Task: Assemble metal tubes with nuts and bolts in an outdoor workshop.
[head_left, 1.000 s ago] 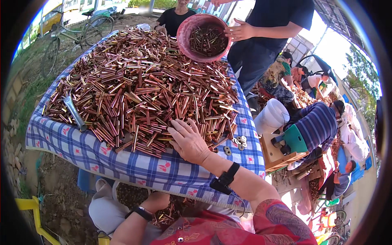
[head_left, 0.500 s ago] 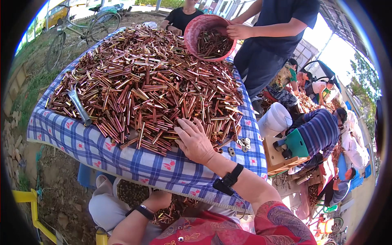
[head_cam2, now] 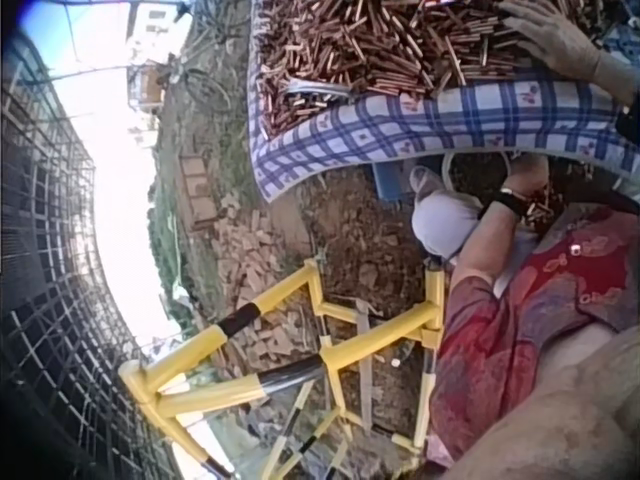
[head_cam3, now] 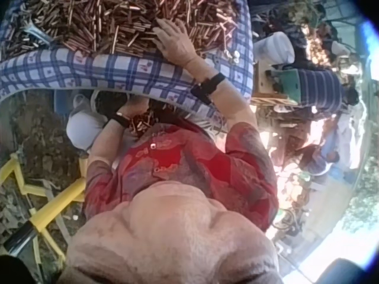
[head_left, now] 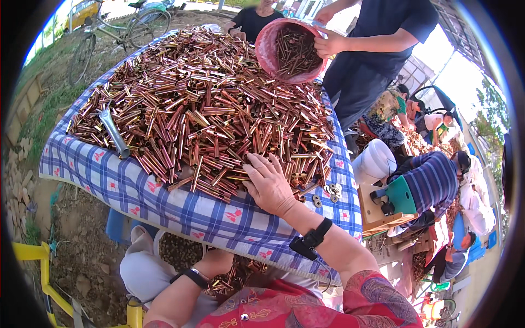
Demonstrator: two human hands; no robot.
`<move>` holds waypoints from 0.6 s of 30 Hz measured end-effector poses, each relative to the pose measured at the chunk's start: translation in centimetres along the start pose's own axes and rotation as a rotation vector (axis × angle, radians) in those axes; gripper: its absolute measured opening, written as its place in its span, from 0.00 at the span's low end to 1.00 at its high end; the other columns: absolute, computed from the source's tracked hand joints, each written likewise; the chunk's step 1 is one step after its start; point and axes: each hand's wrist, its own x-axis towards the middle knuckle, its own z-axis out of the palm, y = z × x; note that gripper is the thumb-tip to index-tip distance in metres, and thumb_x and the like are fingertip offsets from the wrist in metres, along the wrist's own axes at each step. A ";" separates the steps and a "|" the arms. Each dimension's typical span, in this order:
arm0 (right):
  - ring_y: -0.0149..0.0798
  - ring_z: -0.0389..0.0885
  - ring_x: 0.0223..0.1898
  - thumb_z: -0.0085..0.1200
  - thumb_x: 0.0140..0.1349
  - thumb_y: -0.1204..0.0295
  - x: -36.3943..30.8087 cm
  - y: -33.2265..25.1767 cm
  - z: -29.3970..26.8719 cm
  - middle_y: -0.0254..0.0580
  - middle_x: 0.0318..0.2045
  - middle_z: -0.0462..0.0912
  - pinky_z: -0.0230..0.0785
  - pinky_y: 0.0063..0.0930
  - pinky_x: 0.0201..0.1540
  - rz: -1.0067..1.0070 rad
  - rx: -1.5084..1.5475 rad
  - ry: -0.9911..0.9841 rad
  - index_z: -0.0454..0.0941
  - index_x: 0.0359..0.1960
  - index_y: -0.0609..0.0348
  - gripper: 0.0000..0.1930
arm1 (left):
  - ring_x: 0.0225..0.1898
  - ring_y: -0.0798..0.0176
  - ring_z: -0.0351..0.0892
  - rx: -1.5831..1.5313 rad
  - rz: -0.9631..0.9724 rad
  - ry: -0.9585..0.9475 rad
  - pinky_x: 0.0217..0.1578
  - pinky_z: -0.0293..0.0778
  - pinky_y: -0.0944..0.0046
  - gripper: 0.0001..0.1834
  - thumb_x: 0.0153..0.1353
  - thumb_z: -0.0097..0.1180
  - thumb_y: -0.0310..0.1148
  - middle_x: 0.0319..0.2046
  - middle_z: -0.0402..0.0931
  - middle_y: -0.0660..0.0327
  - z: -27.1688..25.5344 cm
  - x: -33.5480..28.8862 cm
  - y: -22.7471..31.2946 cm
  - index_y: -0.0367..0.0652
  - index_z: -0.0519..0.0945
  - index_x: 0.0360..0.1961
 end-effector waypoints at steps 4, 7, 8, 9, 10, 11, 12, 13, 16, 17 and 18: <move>0.51 0.65 0.60 0.53 0.58 0.67 0.0 0.2 0.0 0.52 0.57 0.69 0.50 0.52 0.65 0.000 -0.003 -0.003 0.73 0.50 0.61 0.19 | 0.47 0.39 0.74 0.005 -0.081 -0.107 0.44 0.72 0.48 0.30 0.51 0.51 0.30 0.50 0.70 0.38 -0.8 0.3 0.6 0.35 0.64 0.58; 0.50 0.64 0.61 0.53 0.59 0.67 0.0 0.1 -0.1 0.51 0.58 0.68 0.47 0.49 0.67 0.013 -0.005 -0.026 0.72 0.51 0.59 0.19 | 0.48 0.40 0.74 0.017 -0.084 -0.131 0.45 0.72 0.48 0.31 0.52 0.51 0.30 0.52 0.68 0.38 -0.7 0.3 0.5 0.35 0.62 0.59; 0.50 0.64 0.61 0.53 0.59 0.67 0.0 0.0 -0.1 0.51 0.58 0.68 0.47 0.49 0.67 0.010 -0.010 -0.025 0.72 0.51 0.59 0.19 | 0.48 0.40 0.74 0.016 -0.085 -0.130 0.45 0.72 0.48 0.31 0.52 0.51 0.30 0.52 0.68 0.38 -0.6 0.3 0.4 0.35 0.62 0.59; 0.50 0.64 0.61 0.53 0.59 0.67 0.0 0.0 -0.1 0.51 0.59 0.68 0.47 0.49 0.67 0.008 -0.015 -0.024 0.72 0.51 0.60 0.19 | 0.48 0.40 0.73 0.022 -0.060 -0.087 0.45 0.72 0.49 0.32 0.52 0.51 0.31 0.53 0.68 0.38 -0.5 0.3 0.2 0.35 0.62 0.59; 0.50 0.64 0.61 0.53 0.59 0.67 0.0 0.0 -0.1 0.51 0.59 0.68 0.47 0.49 0.67 0.006 -0.013 -0.026 0.72 0.51 0.60 0.19 | 0.49 0.40 0.73 0.028 -0.038 -0.045 0.45 0.72 0.49 0.32 0.52 0.51 0.31 0.54 0.67 0.39 -0.3 0.2 0.1 0.35 0.61 0.60; 0.50 0.64 0.61 0.53 0.59 0.67 0.0 0.0 -0.1 0.52 0.58 0.68 0.48 0.51 0.66 0.006 -0.009 -0.021 0.72 0.50 0.60 0.18 | 0.49 0.40 0.73 0.026 -0.040 -0.044 0.45 0.72 0.49 0.32 0.52 0.51 0.31 0.54 0.67 0.39 -0.2 0.2 0.0 0.35 0.61 0.60; 0.51 0.64 0.61 0.53 0.59 0.67 0.0 0.0 -0.1 0.52 0.58 0.68 0.49 0.52 0.65 0.005 -0.005 -0.016 0.72 0.49 0.61 0.18 | 0.49 0.40 0.73 0.027 -0.030 -0.029 0.46 0.72 0.49 0.32 0.52 0.51 0.31 0.54 0.67 0.39 0.0 0.3 -0.1 0.35 0.61 0.60; 0.51 0.64 0.61 0.53 0.59 0.67 0.0 0.0 0.0 0.52 0.58 0.68 0.49 0.52 0.65 0.005 -0.004 -0.017 0.72 0.49 0.61 0.18 | 0.50 0.41 0.73 0.027 -0.018 -0.014 0.46 0.72 0.49 0.32 0.52 0.51 0.31 0.54 0.67 0.39 -0.1 0.3 0.0 0.35 0.61 0.60; 0.51 0.64 0.61 0.53 0.58 0.68 0.0 0.0 0.0 0.52 0.58 0.68 0.49 0.52 0.65 0.004 -0.004 -0.018 0.72 0.49 0.61 0.18 | 0.50 0.41 0.73 0.007 -0.050 -0.049 0.46 0.71 0.49 0.32 0.52 0.51 0.31 0.54 0.67 0.39 -0.5 0.2 0.3 0.35 0.61 0.60; 0.51 0.64 0.61 0.53 0.58 0.68 0.0 0.0 0.0 0.52 0.58 0.68 0.49 0.52 0.65 0.002 0.003 -0.019 0.71 0.49 0.61 0.18 | 0.50 0.41 0.73 0.007 -0.050 -0.049 0.46 0.71 0.49 0.32 0.52 0.51 0.31 0.54 0.67 0.39 -0.6 0.2 0.4 0.35 0.61 0.60; 0.51 0.64 0.61 0.53 0.58 0.68 0.1 -0.1 0.0 0.53 0.58 0.68 0.49 0.53 0.65 0.000 0.009 -0.020 0.71 0.49 0.61 0.18 | 0.50 0.41 0.73 0.020 -0.038 -0.042 0.46 0.72 0.49 0.32 0.52 0.51 0.31 0.54 0.67 0.39 -0.7 0.1 0.4 0.36 0.61 0.60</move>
